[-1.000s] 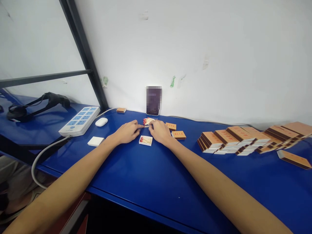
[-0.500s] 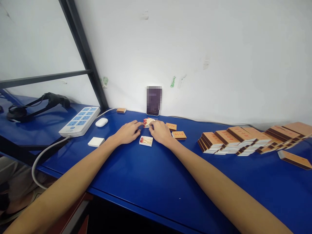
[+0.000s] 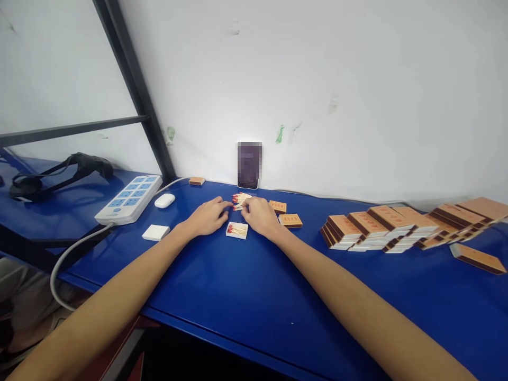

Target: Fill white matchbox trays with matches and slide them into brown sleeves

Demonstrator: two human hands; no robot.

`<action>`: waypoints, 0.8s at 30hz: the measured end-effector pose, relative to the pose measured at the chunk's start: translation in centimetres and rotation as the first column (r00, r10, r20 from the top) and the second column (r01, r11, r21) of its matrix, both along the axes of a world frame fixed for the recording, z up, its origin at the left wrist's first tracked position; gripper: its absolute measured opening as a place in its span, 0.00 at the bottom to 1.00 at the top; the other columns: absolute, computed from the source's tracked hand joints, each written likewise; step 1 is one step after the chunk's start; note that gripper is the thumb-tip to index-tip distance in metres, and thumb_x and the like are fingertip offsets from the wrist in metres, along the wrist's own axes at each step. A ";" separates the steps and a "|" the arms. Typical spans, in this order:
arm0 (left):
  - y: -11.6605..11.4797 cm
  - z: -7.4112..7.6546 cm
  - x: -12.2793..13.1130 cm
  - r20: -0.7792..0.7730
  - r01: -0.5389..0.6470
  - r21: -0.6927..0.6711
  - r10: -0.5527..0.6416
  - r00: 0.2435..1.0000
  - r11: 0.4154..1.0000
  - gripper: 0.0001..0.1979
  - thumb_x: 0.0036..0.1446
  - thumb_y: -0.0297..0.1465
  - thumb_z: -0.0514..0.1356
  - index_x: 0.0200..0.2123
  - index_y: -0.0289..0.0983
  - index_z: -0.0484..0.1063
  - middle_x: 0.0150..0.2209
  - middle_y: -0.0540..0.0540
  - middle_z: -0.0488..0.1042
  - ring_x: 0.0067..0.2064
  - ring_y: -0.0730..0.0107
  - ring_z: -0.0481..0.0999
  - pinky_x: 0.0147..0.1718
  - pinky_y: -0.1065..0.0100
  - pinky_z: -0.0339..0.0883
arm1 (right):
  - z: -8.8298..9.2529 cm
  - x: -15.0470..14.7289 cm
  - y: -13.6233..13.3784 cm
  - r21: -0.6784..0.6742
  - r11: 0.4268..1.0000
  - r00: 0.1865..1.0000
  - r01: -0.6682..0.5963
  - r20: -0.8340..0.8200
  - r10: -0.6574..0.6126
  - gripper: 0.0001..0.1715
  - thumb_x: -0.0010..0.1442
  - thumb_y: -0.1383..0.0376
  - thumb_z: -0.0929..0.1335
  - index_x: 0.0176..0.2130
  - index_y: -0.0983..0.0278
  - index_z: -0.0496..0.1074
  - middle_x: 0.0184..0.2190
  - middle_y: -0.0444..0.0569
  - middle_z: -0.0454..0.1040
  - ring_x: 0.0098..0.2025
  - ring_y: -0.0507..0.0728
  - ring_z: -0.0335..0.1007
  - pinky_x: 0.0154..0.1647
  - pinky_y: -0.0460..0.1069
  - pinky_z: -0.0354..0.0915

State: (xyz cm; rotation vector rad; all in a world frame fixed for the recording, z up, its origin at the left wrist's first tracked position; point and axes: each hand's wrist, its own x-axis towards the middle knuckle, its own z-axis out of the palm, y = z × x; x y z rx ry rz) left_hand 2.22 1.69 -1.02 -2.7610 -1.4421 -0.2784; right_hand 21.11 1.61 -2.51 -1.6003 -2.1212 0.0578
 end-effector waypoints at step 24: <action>-0.2 0.1 -0.1 -0.014 0.041 0.016 -0.040 0.999 0.999 0.23 0.63 0.31 0.47 0.60 0.44 0.65 0.41 0.43 0.66 0.41 0.62 0.72 0.41 0.63 0.66 | 0.5 1.7 1.9 -0.001 0.938 0.938 -0.347 0.020 0.347 0.19 0.66 0.68 0.59 0.50 0.63 0.74 0.50 0.53 0.76 0.51 0.59 0.72 0.51 0.51 0.63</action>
